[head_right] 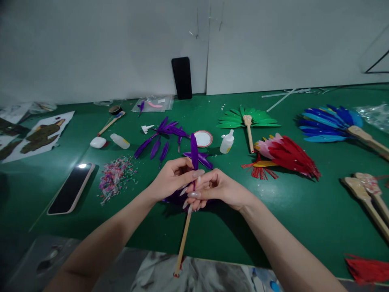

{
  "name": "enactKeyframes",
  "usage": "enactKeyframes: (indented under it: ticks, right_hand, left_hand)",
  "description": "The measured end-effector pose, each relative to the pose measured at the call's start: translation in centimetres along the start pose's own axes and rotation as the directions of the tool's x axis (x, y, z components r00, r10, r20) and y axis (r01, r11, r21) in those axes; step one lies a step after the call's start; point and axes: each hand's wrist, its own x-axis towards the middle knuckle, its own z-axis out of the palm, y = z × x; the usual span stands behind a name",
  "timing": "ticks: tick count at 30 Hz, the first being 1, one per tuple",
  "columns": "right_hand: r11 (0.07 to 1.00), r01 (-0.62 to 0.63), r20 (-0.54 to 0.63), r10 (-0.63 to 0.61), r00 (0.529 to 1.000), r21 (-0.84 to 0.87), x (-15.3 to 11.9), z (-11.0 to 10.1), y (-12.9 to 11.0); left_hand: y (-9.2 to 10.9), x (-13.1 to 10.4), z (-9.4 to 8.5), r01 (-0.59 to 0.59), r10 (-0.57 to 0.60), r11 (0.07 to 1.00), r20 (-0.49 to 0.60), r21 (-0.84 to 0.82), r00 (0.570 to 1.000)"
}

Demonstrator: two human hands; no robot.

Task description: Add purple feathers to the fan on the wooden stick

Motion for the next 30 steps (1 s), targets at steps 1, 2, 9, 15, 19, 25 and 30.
enactKeyframes:
  ticks: [1, 2, 9, 15, 19, 25, 30]
  right_hand:
    - [1.000, -0.002, -0.005, 0.002, 1.000, -0.001, -0.01, -0.03, -0.02]
    - [1.000, -0.004, -0.010, 0.004, 1.000, -0.004, -0.02, -0.06, -0.04]
    - [0.999, 0.007, -0.050, -0.006, 0.999, 0.031, 0.18, 0.20, -0.15]
    - [0.997, 0.037, -0.043, -0.034, 0.999, 0.074, 0.12, 0.51, -0.38]
    - [0.990, 0.080, -0.086, -0.070, 0.994, 0.113, -0.03, 0.33, -0.48]
    - [0.992, 0.072, -0.102, -0.061, 0.993, 0.107, 0.24, 0.23, -0.27]
    - [0.985, 0.077, -0.117, -0.060, 0.991, 0.152, 0.47, 0.25, 0.14]
  left_hand:
    - [0.00, -0.01, 0.02, 0.001, -0.001, 1.000, -0.008, -0.006, 1.000]
    - [0.01, -0.01, 0.06, 0.001, -0.001, 1.000, -0.019, -0.014, 1.000]
    - [0.02, 0.23, 0.25, 0.051, -0.057, 0.994, -0.053, -0.099, 0.997]
    - [-0.08, 0.69, -0.45, -0.011, -0.019, 0.980, -0.147, -0.198, 0.989]
    - [-0.27, 0.65, -0.49, 0.018, -0.041, 0.982, -0.119, -0.188, 0.992]
    - [-0.61, 0.55, -0.21, 0.064, -0.074, 0.986, -0.064, -0.153, 0.995]
    - [-0.66, 0.61, -0.22, 0.063, -0.076, 0.985, -0.072, -0.161, 0.995]
